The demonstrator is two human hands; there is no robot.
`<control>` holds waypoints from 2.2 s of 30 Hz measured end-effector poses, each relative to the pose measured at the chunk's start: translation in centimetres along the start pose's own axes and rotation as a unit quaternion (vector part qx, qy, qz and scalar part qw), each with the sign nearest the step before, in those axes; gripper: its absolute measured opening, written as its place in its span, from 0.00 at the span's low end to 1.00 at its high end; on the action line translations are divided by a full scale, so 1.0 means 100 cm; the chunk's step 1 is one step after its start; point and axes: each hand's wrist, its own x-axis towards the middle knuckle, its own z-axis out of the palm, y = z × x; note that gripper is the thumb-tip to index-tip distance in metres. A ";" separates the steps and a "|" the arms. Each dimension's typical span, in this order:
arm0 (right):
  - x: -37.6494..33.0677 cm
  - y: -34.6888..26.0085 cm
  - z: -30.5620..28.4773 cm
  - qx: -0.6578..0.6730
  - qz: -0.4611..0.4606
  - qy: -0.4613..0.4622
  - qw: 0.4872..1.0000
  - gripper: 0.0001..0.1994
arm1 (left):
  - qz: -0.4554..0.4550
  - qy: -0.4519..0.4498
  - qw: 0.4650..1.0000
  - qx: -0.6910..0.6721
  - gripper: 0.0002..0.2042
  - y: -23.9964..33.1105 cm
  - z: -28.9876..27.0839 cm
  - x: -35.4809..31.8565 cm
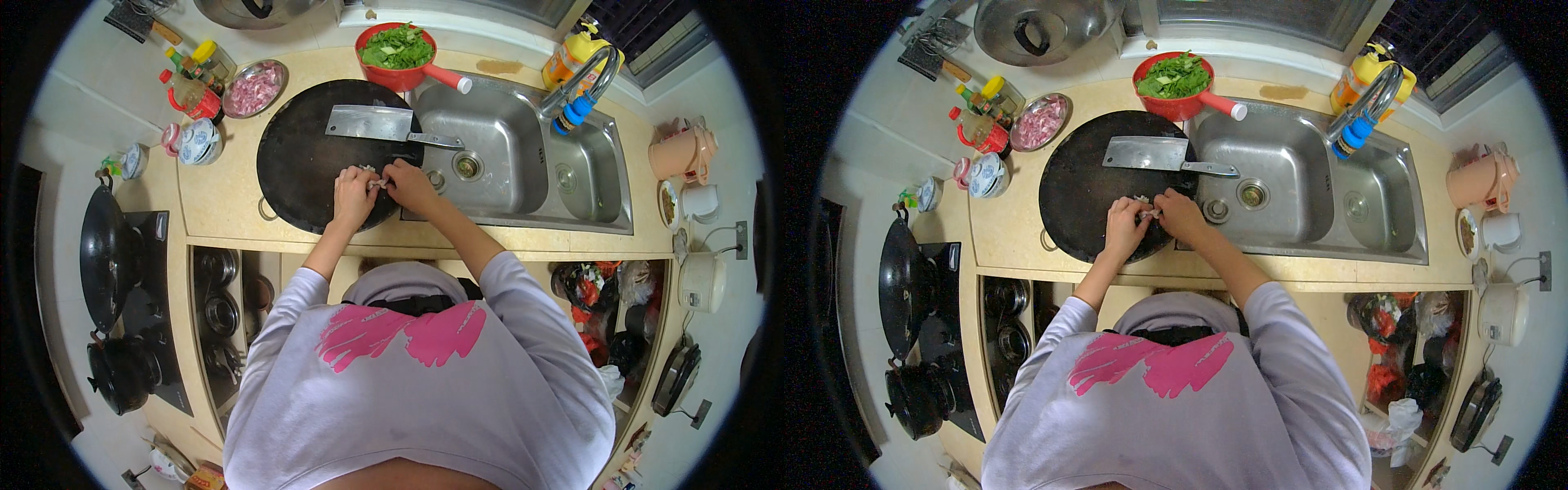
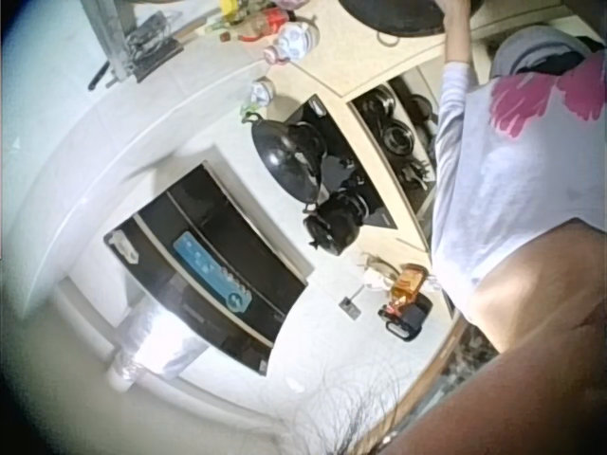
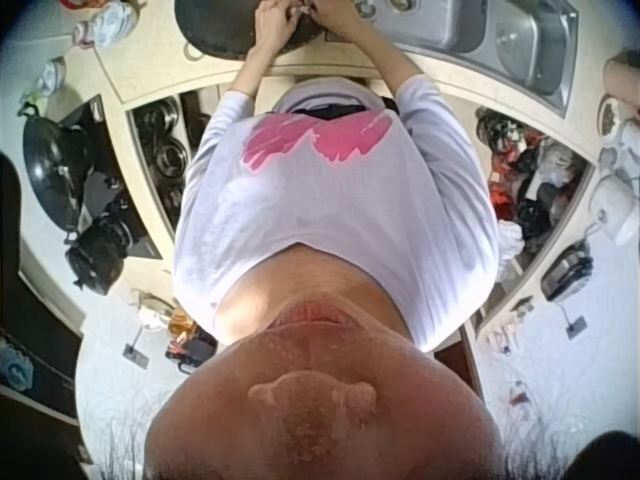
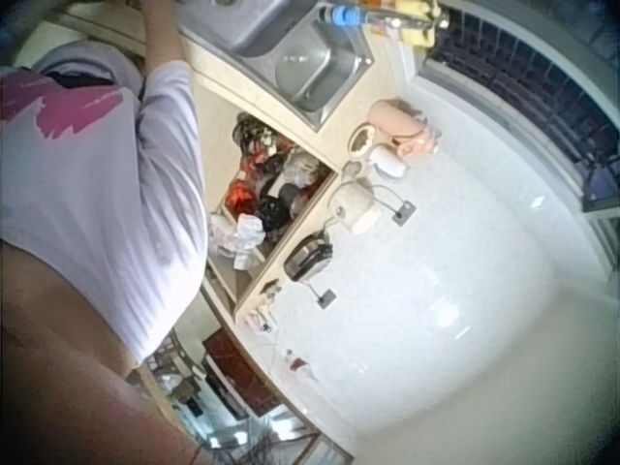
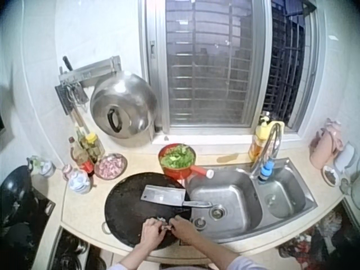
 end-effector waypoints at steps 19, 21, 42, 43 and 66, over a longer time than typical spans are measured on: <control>0.026 0.016 0.020 0.100 -0.023 0.110 0.989 0.10 | -0.125 0.010 0.982 -0.142 0.08 -0.005 0.000 0.007; 0.028 0.019 0.020 0.099 -0.019 0.092 0.991 0.11 | -0.125 0.006 0.982 -0.144 0.08 -0.005 0.000 0.006; 0.028 0.017 0.014 0.122 -0.041 0.087 0.988 0.12 | -0.187 0.013 0.959 -0.212 0.09 -0.005 -0.005 0.001; 0.029 0.017 0.016 0.077 -0.087 0.105 0.988 0.13 | -0.187 0.011 0.960 -0.210 0.09 -0.006 -0.005 -0.001; 0.018 -0.045 -0.028 0.304 0.017 0.065 0.950 0.13 | -0.217 -0.035 0.834 -0.506 0.10 -0.003 -0.031 -0.009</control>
